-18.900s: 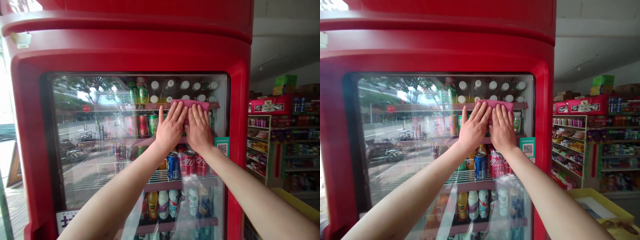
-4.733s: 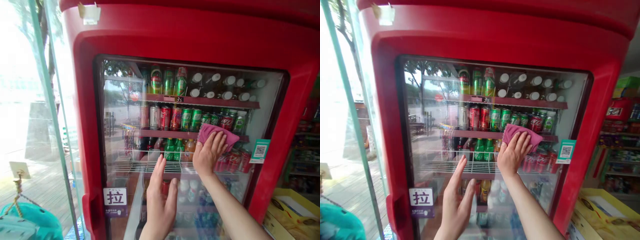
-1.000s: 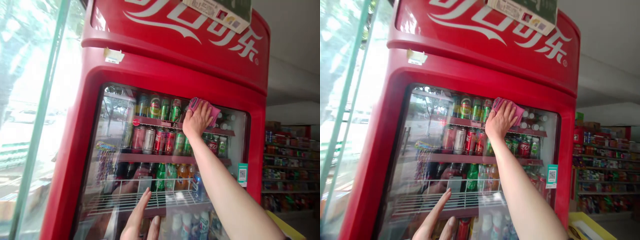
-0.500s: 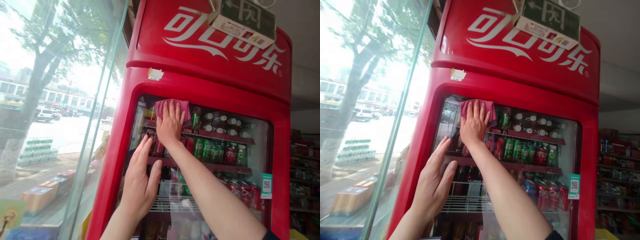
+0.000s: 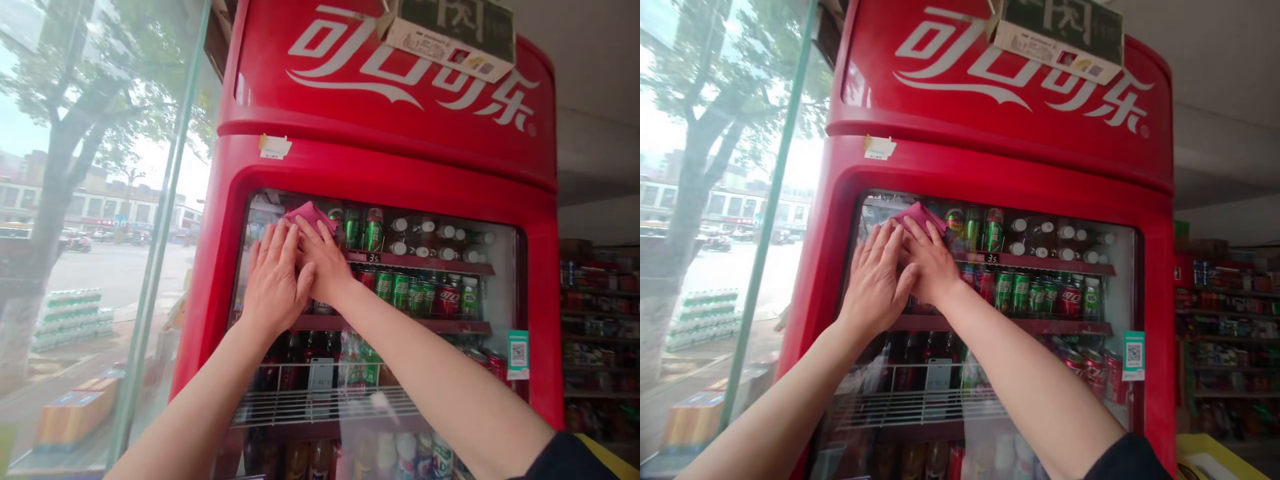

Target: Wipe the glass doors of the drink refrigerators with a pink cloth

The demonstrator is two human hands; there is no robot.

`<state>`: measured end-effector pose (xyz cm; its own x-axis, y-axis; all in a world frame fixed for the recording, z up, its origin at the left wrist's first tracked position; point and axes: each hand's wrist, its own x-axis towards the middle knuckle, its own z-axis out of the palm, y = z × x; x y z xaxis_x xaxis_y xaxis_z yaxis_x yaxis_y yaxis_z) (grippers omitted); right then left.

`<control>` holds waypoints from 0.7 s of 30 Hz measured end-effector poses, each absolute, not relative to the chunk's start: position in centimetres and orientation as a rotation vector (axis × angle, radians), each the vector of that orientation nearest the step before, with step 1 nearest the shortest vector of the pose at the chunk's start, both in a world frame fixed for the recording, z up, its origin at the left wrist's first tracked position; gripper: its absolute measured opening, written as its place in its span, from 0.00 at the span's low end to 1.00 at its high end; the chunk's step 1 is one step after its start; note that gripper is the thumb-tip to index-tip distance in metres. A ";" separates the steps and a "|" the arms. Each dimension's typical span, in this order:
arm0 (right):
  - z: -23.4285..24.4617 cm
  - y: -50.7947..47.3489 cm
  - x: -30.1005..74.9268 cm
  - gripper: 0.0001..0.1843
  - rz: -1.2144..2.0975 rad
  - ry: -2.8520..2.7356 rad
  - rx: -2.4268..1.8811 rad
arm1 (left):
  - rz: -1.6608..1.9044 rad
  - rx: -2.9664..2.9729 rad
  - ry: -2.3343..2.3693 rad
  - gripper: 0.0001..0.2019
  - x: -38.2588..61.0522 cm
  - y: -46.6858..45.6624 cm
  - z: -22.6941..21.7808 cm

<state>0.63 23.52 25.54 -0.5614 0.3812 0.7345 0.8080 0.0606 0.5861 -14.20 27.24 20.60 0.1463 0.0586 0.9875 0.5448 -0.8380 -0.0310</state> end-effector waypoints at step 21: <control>26.7 10.5 26.6 0.41 -1.562 -1.443 -1.494 | -1.637 -2.061 -0.500 0.37 1.2 20.0 21.9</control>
